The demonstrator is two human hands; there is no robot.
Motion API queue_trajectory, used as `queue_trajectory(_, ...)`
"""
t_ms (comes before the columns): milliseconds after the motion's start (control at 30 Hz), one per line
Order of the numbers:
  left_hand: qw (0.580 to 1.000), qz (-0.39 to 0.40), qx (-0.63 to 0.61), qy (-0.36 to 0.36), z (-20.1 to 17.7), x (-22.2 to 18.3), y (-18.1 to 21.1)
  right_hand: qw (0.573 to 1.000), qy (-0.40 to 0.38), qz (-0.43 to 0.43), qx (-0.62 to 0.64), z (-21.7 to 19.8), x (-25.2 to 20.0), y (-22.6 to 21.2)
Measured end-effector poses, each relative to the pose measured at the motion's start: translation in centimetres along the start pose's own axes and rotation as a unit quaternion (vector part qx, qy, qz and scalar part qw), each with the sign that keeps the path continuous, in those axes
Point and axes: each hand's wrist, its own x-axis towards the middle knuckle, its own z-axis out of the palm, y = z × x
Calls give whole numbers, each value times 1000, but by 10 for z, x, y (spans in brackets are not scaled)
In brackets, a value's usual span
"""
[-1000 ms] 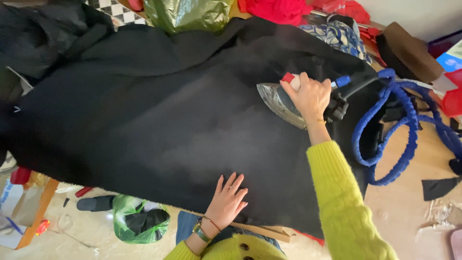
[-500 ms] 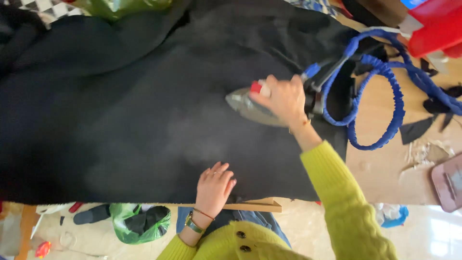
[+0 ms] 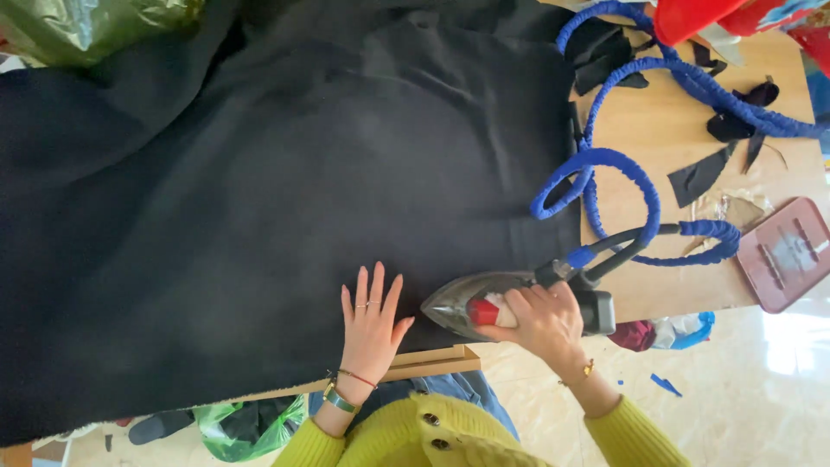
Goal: The person is ironing a large piece of black fabric on a workbench, smoothing it out and using a steam iron.
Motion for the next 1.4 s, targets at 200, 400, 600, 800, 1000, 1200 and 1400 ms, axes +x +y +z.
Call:
queue_trajectory(200, 996, 39, 73, -11, 17, -5, 8, 997, 38, -23, -57, 8, 16, 62)
queue_trajectory(400, 993, 31, 109, -17, 28, -13, 11, 993, 67, -16, -97, 11, 73, 108)
queue_trajectory(600, 992, 11, 126, -27, 36, -20, 20, 993, 83, -41, -76, 21, 91, 130)
queue_trajectory(800, 991, 10, 127, -35, 39, -21, 30, 993, 72, -64, -66, 6, 59, 105)
queue_trajectory(1000, 992, 4, 126, -28, 39, -14, 32, 995, 51, -88, -20, -9, -9, 65)
queue_trajectory(1200, 993, -14, 101, -51, 40, -6, 33, 997, 7, -64, 34, -15, -36, 46)
queue_trajectory(1400, 992, -14, 125, -23, 45, -4, 26, 999, 24, -34, -10, 8, -21, 58)
